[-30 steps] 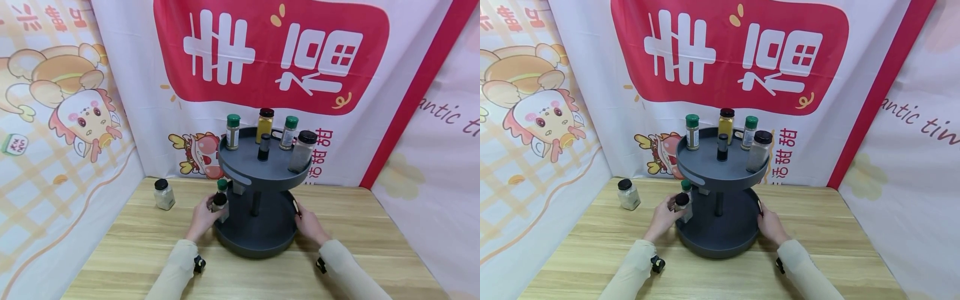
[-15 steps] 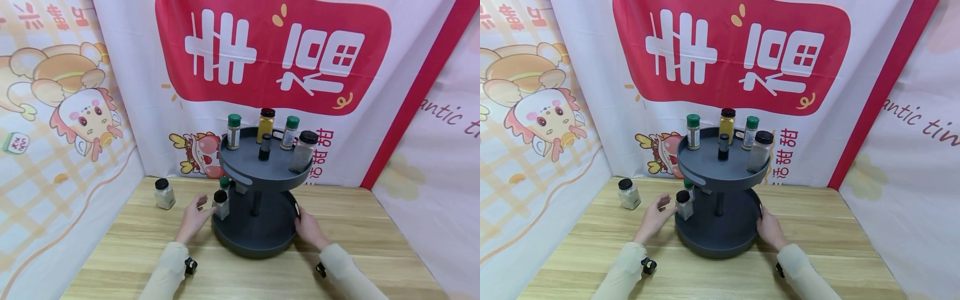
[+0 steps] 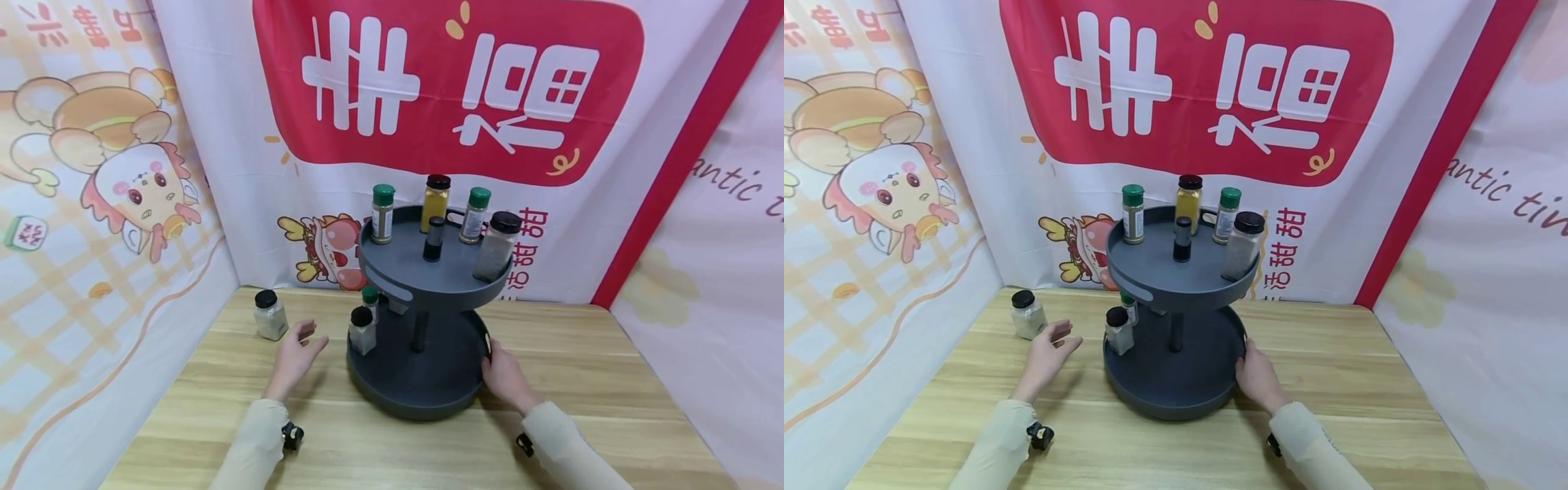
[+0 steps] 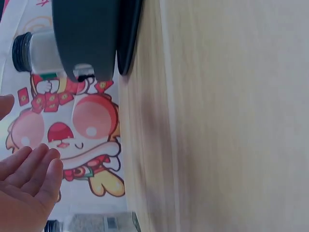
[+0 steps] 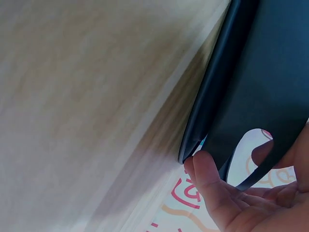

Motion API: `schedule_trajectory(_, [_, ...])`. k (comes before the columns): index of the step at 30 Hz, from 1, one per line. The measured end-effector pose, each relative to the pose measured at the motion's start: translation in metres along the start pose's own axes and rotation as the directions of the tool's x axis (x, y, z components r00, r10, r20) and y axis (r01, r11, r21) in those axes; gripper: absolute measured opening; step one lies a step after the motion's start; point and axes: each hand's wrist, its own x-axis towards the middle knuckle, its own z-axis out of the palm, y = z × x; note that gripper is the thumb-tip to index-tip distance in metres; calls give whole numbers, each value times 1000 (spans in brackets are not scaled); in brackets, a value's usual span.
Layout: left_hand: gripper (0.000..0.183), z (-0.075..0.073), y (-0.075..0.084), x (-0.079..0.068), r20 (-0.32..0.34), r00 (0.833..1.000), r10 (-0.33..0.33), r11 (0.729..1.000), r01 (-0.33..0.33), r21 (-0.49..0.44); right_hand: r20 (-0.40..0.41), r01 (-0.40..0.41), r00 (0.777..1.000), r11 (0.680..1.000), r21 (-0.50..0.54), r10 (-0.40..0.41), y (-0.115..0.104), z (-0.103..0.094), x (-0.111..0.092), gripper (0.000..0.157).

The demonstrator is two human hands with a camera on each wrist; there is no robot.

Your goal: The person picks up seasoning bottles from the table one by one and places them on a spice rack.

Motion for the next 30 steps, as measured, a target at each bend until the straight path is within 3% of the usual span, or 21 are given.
schedule_trajectory(11, [49, -28, -10, -5, -52, 998, -22, 999, 24, 45, 8, -17, 1000, 1000, 2, 17, -6, -4, -6, 50])
schedule_trajectory(19, [49, -45, -16, -7, -84, 995, -55, 995, 62, 80, 98, -120, 989, 986, 112, 109, -4, -10, -6, 55])
schedule_trajectory(30, [55, -65, -21, -3, -222, 969, -104, 967, 151, 207, 59, -62, 997, 995, 82, 57, 11, -11, 7, 53])
